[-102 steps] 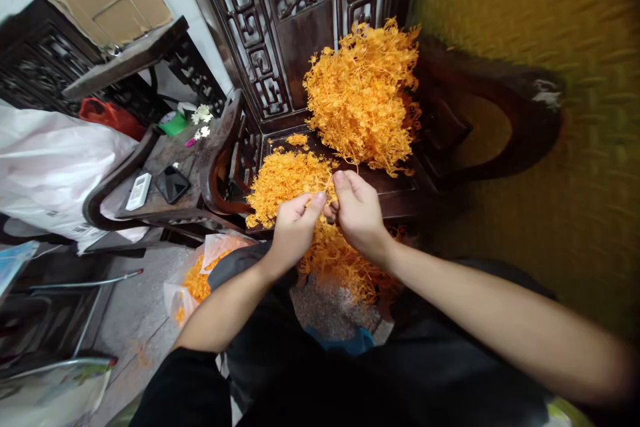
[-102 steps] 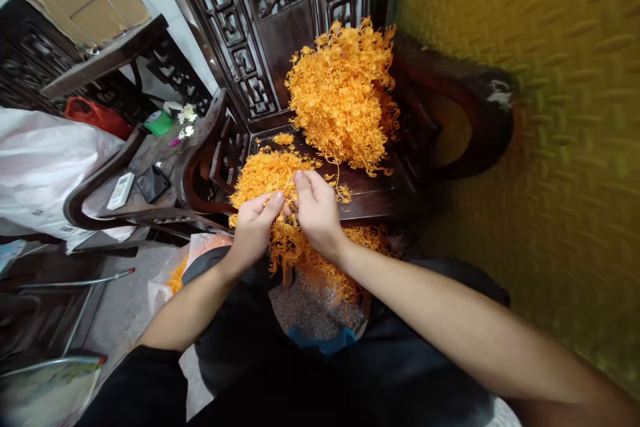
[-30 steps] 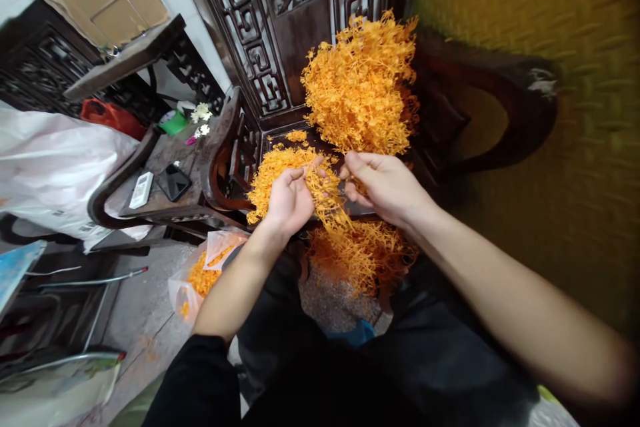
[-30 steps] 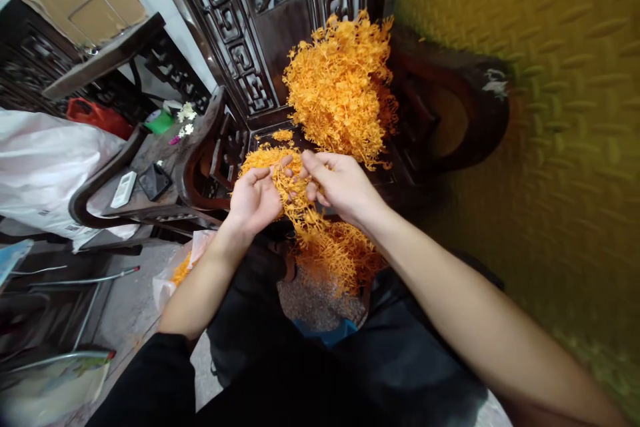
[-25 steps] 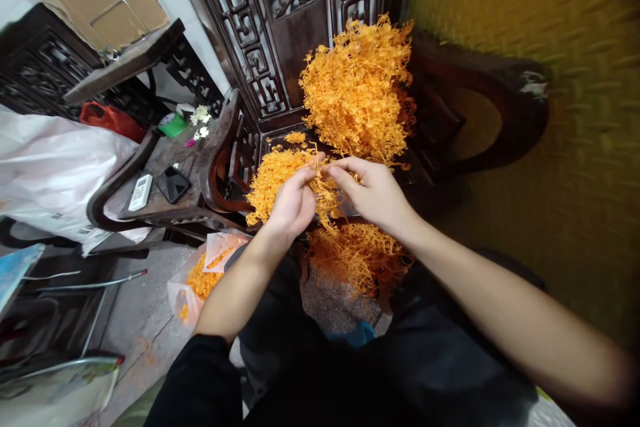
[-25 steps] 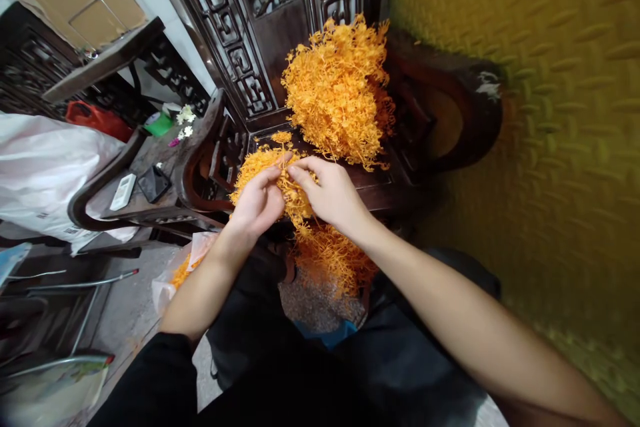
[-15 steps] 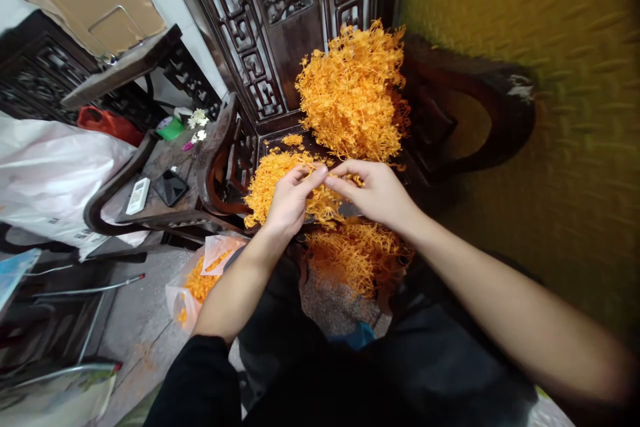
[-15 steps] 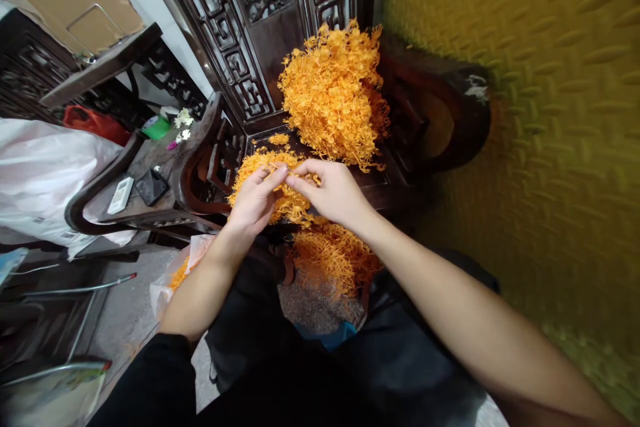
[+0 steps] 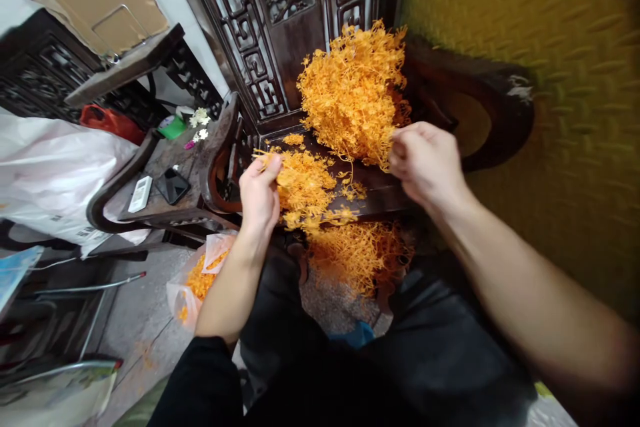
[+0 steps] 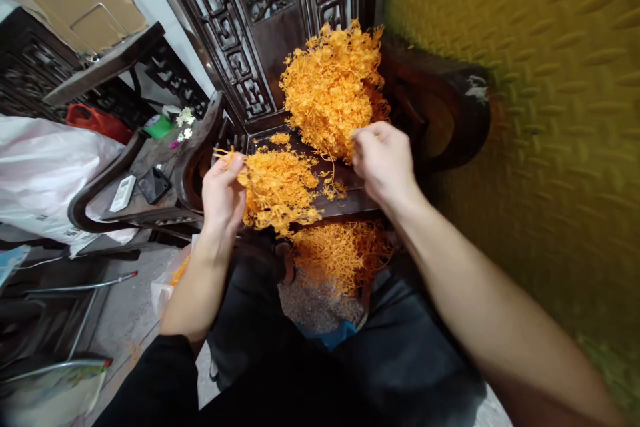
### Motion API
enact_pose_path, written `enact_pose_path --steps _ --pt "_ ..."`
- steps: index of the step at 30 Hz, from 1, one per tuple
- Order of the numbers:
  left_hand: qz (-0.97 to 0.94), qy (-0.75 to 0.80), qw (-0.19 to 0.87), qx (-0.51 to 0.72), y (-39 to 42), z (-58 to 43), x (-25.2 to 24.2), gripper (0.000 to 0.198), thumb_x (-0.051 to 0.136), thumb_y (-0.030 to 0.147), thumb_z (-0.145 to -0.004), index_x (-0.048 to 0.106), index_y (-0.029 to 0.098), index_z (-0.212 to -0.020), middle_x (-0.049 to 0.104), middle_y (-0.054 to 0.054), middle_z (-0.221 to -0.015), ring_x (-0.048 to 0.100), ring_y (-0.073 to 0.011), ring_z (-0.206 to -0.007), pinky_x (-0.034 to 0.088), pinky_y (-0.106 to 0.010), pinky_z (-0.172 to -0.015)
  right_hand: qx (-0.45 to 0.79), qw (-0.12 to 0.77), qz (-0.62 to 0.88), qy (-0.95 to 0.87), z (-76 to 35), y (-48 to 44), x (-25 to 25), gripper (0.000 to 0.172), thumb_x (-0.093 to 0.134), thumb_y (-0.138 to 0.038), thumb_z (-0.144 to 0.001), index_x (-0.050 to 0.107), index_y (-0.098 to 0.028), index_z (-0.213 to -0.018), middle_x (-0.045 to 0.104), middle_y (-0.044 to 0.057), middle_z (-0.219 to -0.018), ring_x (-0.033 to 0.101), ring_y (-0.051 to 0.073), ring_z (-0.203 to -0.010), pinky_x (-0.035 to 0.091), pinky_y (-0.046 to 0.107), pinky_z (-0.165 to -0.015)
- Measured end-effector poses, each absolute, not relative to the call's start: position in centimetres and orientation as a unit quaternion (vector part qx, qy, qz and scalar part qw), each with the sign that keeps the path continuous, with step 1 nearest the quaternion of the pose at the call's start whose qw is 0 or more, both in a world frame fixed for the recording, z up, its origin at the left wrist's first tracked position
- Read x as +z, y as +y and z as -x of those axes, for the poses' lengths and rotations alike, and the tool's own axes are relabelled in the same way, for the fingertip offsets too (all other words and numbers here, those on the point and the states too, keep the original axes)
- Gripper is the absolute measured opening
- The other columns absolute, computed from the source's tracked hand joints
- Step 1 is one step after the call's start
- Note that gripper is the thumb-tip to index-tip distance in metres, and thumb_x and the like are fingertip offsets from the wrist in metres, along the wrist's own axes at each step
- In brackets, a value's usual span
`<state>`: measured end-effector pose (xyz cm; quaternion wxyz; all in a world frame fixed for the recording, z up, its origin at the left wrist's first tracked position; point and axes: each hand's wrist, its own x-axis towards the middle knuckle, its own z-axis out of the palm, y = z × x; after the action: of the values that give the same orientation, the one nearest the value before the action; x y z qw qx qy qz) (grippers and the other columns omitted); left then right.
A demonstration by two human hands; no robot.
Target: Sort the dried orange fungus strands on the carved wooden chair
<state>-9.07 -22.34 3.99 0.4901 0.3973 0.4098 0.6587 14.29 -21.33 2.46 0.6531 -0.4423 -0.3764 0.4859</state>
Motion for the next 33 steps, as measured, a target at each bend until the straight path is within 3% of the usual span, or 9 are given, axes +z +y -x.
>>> enact_pose_path --steps 3,5,8,14,17,21,24,27,33 --pt "-0.402 0.441 0.511 0.619 -22.4 10.0 4.4 0.019 0.088 0.027 -0.073 0.073 0.016 -0.077 0.065 0.001 -0.072 0.055 -0.0066 -0.064 0.042 -0.021 -0.06 0.511 0.621 0.463 -0.373 -15.9 -21.1 3.1 0.012 0.062 -0.015 -0.078 0.058 -0.02 -0.068 0.069 0.005 -0.068 0.035 0.004 -0.035 0.011 0.025 -0.035" --pt "-0.423 0.468 0.534 0.563 -22.7 9.9 4.4 0.021 0.086 0.033 -0.076 0.072 0.017 -0.078 0.064 0.001 -0.069 0.049 -0.0063 -0.056 0.031 -0.021 -0.047 0.523 0.59 0.458 -0.411 -15.9 -21.7 3.4 0.01 0.062 -0.013 -0.073 0.056 -0.02 -0.068 0.076 0.009 -0.078 0.038 0.005 -0.033 0.012 0.024 -0.033" --pt "-0.436 0.488 0.542 0.527 -23.1 9.2 4.3 0.023 0.084 0.037 -0.077 0.07 0.018 -0.077 0.063 0.001 -0.067 0.044 -0.0055 -0.05 0.019 -0.022 -0.04 0.536 0.577 0.441 -0.43 -14.9 -22.8 3.7 0.017 0.06 -0.01 -0.068 0.051 -0.023 -0.073 0.075 0.005 -0.071 0.042 0.007 -0.032 0.013 0.023 -0.031" --pt "-0.432 0.473 0.559 0.527 -23.2 8.5 4.2 0.028 0.084 0.038 -0.078 0.065 0.018 -0.079 0.062 0.003 -0.066 0.043 -0.005 -0.046 0.023 -0.02 -0.037 0.583 0.494 0.397 -0.509 -13.3 -23.8 3.4 0.029 0.063 -0.024 -0.083 0.075 -0.019 -0.11 0.06 -0.003 -0.058 0.043 0.009 -0.037 0.026 0.026 -0.04" --pt "-0.426 0.463 0.564 0.535 -23.1 8.6 4.2 0.031 0.086 0.038 -0.077 0.063 0.017 -0.079 0.061 0.003 -0.065 0.043 -0.0051 -0.045 0.025 -0.019 -0.037 0.529 0.441 0.42 -0.591 -12.8 -24.1 3.5 0.032 0.069 -0.041 -0.09 0.079 -0.016 -0.107 0.05 -0.004 -0.053 0.039 0.009 -0.044 0.026 0.026 -0.046" --pt "-0.43 0.457 0.554 0.547 -23.1 8.7 4.2 0.035 0.088 0.041 -0.075 0.063 0.017 -0.079 0.06 0.002 -0.065 0.045 -0.0056 -0.048 0.023 -0.018 -0.038 0.395 0.396 0.443 -0.7 -12.2 -24.3 3.9 0.032 0.071 -0.047 -0.09 0.072 -0.018 -0.077 0.063 0.001 -0.066 0.051 0.013 -0.059 0.038 0.028 -0.058" --pt "-0.426 0.455 0.513 0.59 -23.2 8.8 4.2 0.037 0.089 0.041 -0.074 0.062 0.017 -0.077 0.057 0.003 -0.064 0.042 -0.005 -0.049 0.022 -0.019 -0.039 0.337 0.415 0.472 -0.701 -11.8 -24.4 3.8 0.042 0.067 -0.048 -0.094 0.056 -0.02 -0.065 0.056 0.0 -0.059 0.049 0.014 -0.058 0.036 0.029 -0.058" --pt "-0.413 0.446 0.502 0.615 -23.5 8.8 4.4 0.036 0.088 0.04 -0.075 0.059 0.017 -0.075 0.054 0.003 -0.062 0.04 -0.0053 -0.049 0.02 -0.02 -0.04 0.35 0.458 0.474 -0.666 -11.8 -23.8 3.1 0.041 0.064 -0.051 -0.097 0.056 -0.021 -0.071 0.052 -0.001 -0.057 0.046 0.013 -0.054 0.035 0.029 -0.055" --pt "-0.373 0.404 0.464 0.695 -23.0 10.7 5.1 0.035 0.084 0.032 -0.079 0.052 0.018 -0.071 0.043 0.006 -0.058 0.037 -0.0053 -0.051 0.028 -0.019 -0.047 0.456 0.665 0.422 -0.415 -16.0 -19.6 1.5 0.038 0.076 -0.05 -0.09 0.05 -0.025 -0.078 0.045 -0.006 -0.053 0.037 0.005 -0.039 0.02 0.03 -0.042"
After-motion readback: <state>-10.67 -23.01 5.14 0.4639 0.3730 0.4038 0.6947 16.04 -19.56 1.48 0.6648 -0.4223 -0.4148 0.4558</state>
